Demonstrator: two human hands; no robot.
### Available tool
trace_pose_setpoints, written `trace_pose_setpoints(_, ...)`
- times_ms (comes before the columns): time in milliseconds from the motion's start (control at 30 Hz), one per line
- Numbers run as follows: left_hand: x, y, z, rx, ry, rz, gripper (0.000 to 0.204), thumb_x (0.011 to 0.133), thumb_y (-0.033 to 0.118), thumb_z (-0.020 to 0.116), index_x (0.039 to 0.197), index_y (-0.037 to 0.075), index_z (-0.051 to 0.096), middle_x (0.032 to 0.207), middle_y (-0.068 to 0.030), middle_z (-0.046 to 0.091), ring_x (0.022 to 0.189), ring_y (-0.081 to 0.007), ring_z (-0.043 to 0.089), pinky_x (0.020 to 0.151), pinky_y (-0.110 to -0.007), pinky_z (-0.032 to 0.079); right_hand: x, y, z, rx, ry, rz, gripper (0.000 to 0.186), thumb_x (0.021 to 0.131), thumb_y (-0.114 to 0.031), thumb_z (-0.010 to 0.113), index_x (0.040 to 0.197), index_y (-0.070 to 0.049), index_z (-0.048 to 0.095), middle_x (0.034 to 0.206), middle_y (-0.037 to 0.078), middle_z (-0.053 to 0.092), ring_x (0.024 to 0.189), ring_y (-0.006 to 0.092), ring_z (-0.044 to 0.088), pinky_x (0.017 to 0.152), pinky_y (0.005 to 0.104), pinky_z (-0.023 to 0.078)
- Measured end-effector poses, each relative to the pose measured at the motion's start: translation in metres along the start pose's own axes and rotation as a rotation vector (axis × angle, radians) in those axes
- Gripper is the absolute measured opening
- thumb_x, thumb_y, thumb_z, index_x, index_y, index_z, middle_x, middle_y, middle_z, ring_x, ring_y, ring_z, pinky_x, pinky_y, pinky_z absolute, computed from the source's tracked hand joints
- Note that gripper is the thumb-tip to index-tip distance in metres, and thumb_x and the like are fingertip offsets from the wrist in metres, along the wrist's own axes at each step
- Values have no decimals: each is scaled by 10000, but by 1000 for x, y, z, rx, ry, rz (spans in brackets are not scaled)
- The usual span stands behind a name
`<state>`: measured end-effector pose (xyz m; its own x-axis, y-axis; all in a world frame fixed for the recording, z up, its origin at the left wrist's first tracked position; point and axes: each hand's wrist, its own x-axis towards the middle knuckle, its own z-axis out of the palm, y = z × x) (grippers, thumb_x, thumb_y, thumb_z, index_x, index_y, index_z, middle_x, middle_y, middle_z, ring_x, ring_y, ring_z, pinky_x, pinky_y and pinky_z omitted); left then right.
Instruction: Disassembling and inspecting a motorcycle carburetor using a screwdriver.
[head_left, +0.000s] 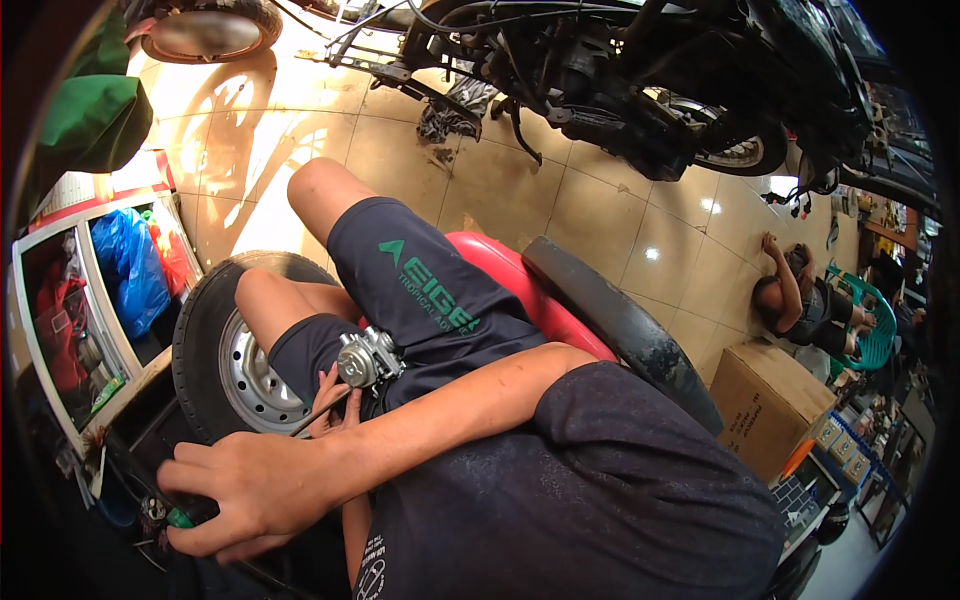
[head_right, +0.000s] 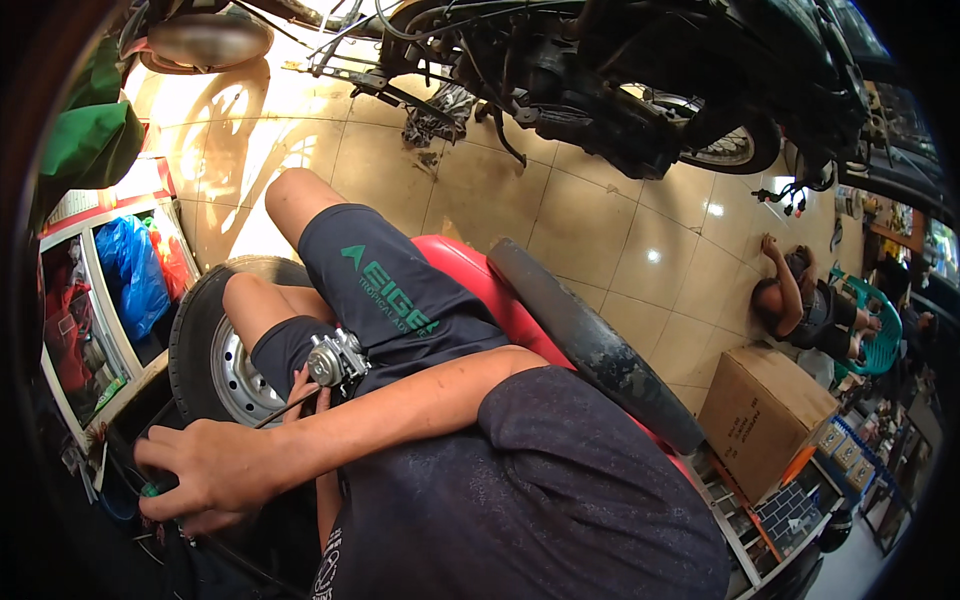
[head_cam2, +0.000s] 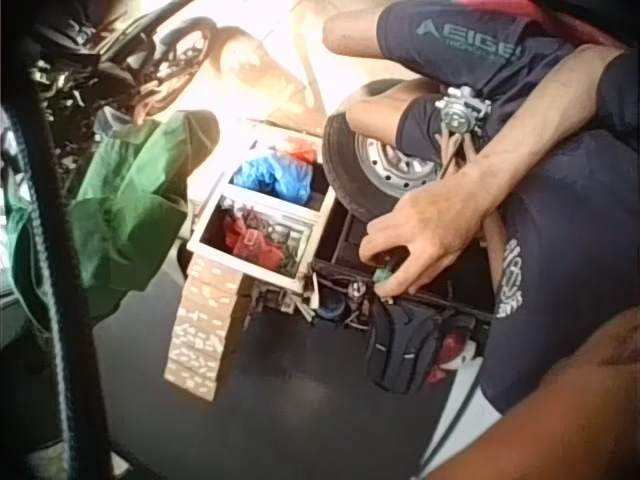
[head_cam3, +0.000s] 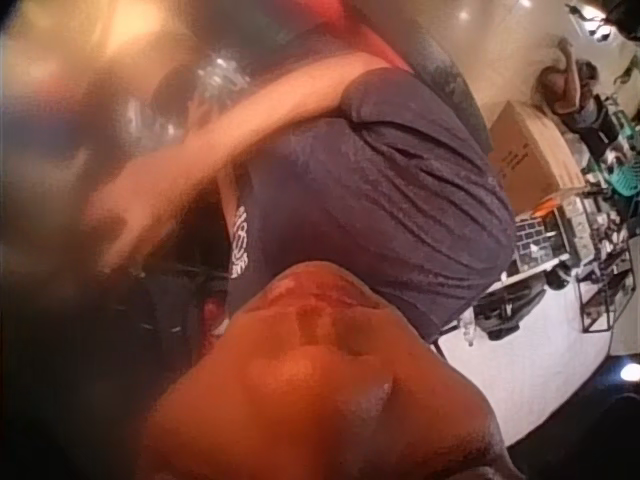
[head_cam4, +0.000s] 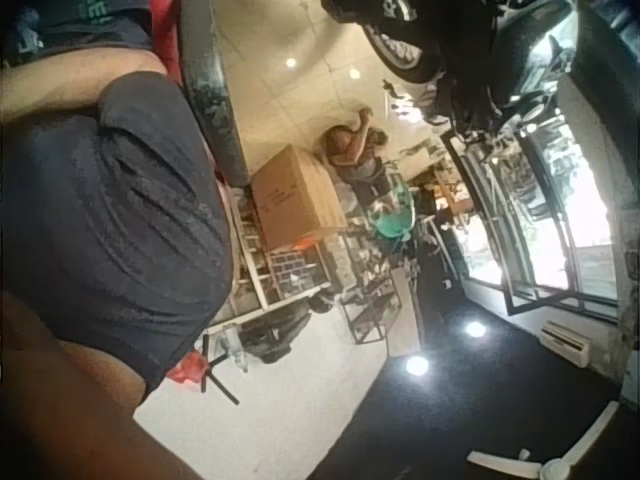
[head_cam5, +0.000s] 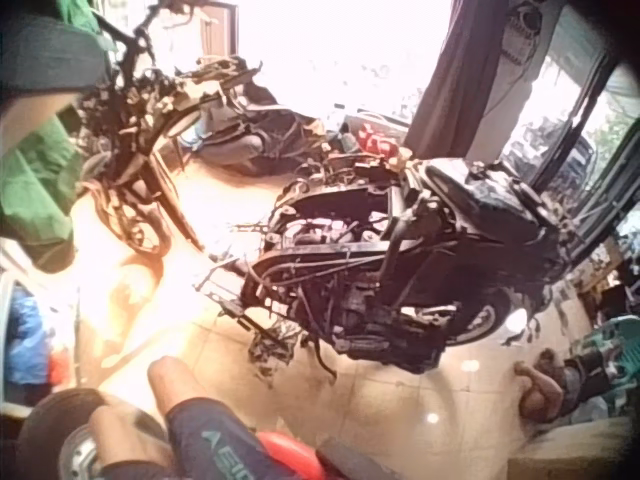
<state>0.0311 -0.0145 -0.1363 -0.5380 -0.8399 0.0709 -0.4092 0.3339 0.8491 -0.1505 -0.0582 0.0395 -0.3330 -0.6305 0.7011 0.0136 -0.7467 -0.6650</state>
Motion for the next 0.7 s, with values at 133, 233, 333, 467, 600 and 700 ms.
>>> trace_pose_setpoints(133,17,5,6,-51,-71,27,202,834,-83,797,1003,-12,713,1232,-249,727,1226,-329,683,1195,-564,370,9,-4,-5,11,108,33,502,769,-233,750,1250,-146,633,1086,176,526,905,343,594,674,431,525)
trace_pose_setpoints(233,29,11,11,-70,-113,48,198,835,-67,806,1001,-3,718,1229,-253,727,1223,-327,685,1195,-566,368,12,-5,-15,-37,169,2,490,775,-206,737,1242,-103,628,1129,196,519,940,351,589,709,433,520)
trace_pose_setpoints(333,38,20,17,-69,-139,45,202,837,-54,812,1005,0,713,1233,-246,727,1224,-315,685,1195,-554,378,11,-4,-28,-120,138,-78,488,776,-172,722,1241,-56,628,1143,202,514,972,356,579,733,434,516)
trace_pose_setpoints(467,46,30,21,-33,-193,21,183,846,-38,809,994,16,716,1255,-210,727,1248,-295,670,1204,-533,387,17,-7,-30,-186,177,-93,531,772,-156,721,1275,-25,610,1133,198,515,994,372,567,779,452,512)
trace_pose_setpoints(600,49,33,22,34,-219,40,183,856,-19,806,1011,25,719,1317,-202,700,1279,-291,648,1212,-513,383,17,-14,-33,-162,182,-80,586,757,-149,737,1300,6,580,1153,202,524,992,375,569,811,461,505)
trace_pose_setpoints(700,49,33,24,-16,-203,56,188,857,-17,805,1019,26,722,1319,-194,702,1283,-293,644,1218,-510,372,13,-18,-37,-212,130,-84,609,757,-131,739,1325,11,572,1160,206,536,988,365,582,812,447,508)
